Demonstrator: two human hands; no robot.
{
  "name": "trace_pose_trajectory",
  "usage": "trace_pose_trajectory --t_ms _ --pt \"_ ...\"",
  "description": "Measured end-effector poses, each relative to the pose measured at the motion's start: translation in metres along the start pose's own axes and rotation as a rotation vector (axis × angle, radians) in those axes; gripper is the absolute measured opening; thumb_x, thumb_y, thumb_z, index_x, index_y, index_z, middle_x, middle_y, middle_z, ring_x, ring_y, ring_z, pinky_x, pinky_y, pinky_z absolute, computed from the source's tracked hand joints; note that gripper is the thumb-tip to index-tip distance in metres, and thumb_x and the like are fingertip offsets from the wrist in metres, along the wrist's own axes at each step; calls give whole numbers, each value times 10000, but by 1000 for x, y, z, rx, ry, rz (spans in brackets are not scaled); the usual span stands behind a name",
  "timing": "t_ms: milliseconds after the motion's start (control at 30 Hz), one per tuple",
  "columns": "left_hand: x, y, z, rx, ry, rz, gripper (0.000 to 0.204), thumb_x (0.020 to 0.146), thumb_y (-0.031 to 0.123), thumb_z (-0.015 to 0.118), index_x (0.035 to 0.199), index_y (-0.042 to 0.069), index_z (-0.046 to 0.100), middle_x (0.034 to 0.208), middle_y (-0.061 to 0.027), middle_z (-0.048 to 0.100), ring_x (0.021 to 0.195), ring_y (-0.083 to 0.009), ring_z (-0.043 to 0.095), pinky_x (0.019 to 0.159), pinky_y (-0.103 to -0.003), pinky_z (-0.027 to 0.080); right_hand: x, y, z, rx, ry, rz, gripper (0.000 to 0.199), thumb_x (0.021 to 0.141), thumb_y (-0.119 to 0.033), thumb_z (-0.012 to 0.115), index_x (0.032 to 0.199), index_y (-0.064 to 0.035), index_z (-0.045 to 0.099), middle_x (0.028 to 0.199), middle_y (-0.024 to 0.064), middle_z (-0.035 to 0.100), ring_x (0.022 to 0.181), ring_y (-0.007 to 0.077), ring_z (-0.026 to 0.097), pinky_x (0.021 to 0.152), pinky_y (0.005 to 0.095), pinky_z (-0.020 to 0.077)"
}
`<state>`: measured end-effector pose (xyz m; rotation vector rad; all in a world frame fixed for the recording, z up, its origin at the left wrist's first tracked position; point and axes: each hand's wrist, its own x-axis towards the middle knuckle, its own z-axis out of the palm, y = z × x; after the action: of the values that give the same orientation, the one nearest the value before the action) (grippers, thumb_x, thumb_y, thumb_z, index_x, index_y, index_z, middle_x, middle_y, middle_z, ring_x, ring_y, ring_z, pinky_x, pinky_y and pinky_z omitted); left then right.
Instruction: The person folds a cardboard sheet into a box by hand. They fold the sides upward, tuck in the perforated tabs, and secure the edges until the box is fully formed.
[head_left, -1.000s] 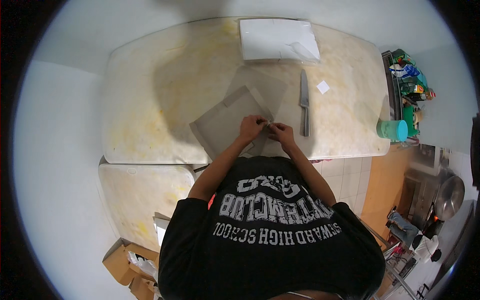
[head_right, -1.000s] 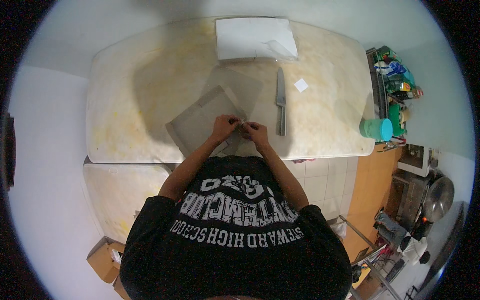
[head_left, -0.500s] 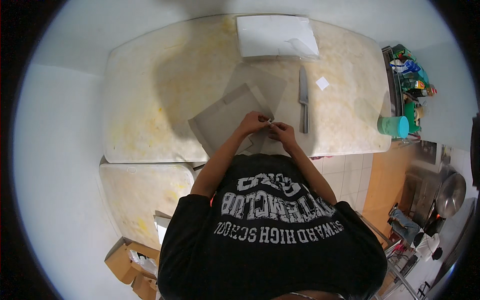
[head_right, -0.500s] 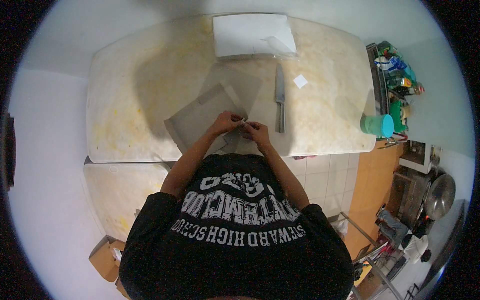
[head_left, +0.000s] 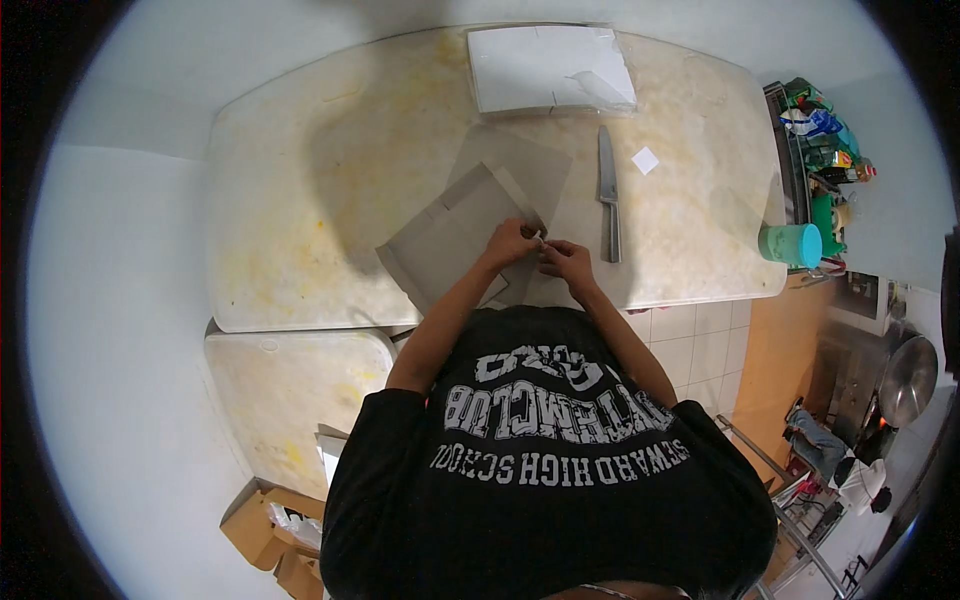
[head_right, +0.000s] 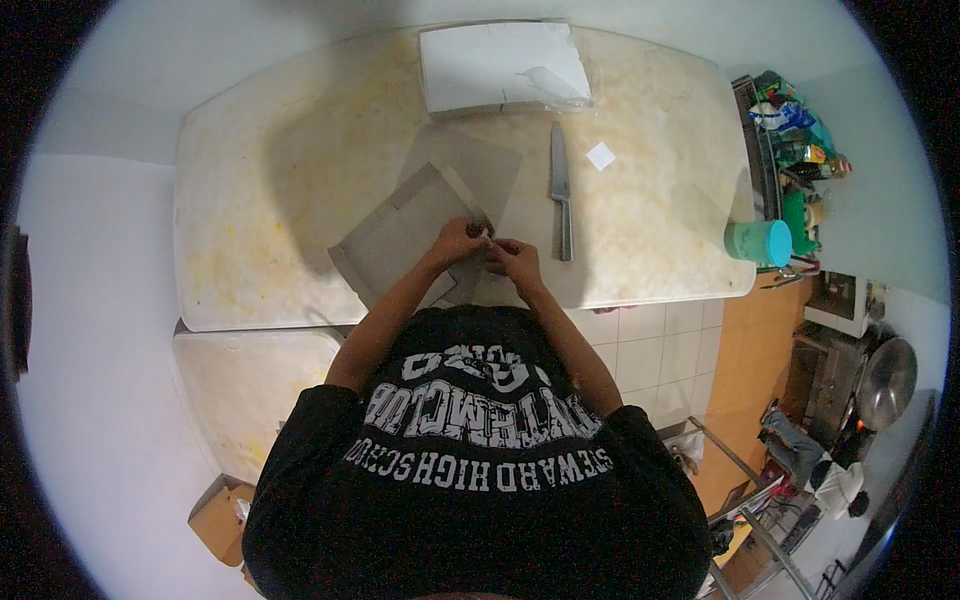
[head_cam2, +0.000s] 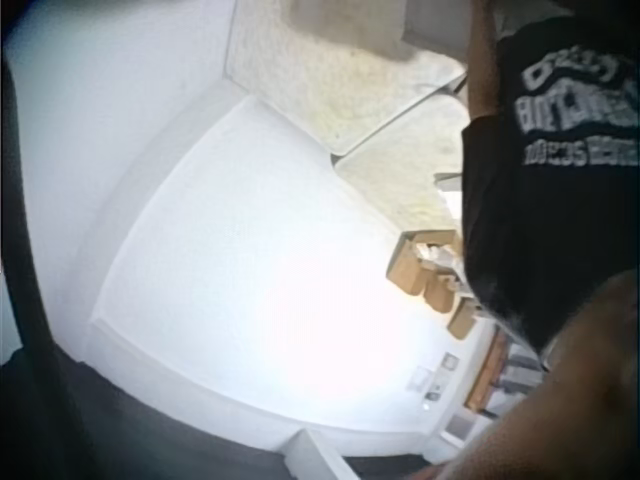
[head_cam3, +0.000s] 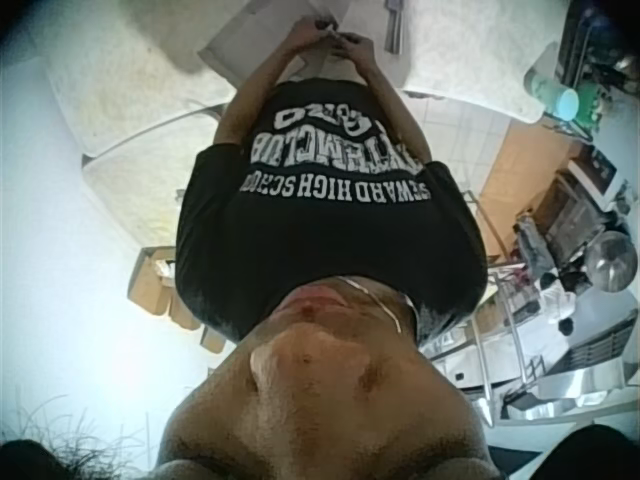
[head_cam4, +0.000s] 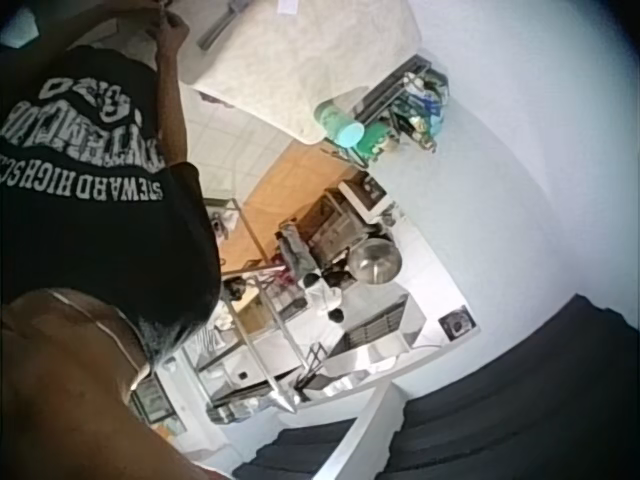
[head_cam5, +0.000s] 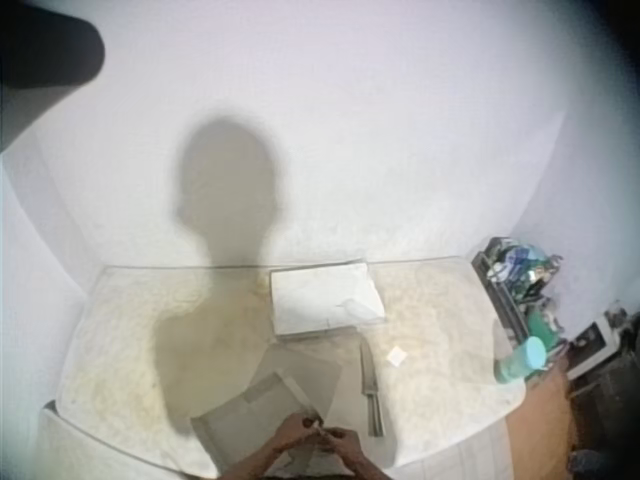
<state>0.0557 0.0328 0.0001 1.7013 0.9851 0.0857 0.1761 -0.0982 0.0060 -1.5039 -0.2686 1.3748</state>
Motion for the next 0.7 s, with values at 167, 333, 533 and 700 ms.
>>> trace_pose_trajectory --t_ms 167,333,533,700 --pt "0 -7 -2 -120 -16 -23 399 704 265 724 990 -12 710 954 -179 707 900 -283 688 824 -360 523 1 -4 3 -151 41 -32 306 895 -152 659 1091 81 628 951 142 672 826 214 677 702 330 600" --pt "-4 -1 2 -79 79 -21 366 727 247 715 991 -6 713 933 -177 711 880 -280 693 822 -357 527 5 -5 5 -149 74 -30 284 893 -132 652 1077 83 634 935 144 675 807 215 679 697 328 599" --pt "-8 4 2 -49 121 -4 346 745 237 701 992 -6 707 932 -172 711 885 -272 694 825 -360 531 6 -7 6 -140 61 -22 287 893 -125 648 1087 86 627 942 145 675 806 216 680 700 330 600" --pt "-8 4 -3 -93 94 14 355 747 229 724 1012 -6 702 926 -166 713 884 -268 696 822 -353 532 5 -8 5 -113 58 -3 300 889 -131 658 1092 87 624 949 142 674 813 216 680 703 329 601"
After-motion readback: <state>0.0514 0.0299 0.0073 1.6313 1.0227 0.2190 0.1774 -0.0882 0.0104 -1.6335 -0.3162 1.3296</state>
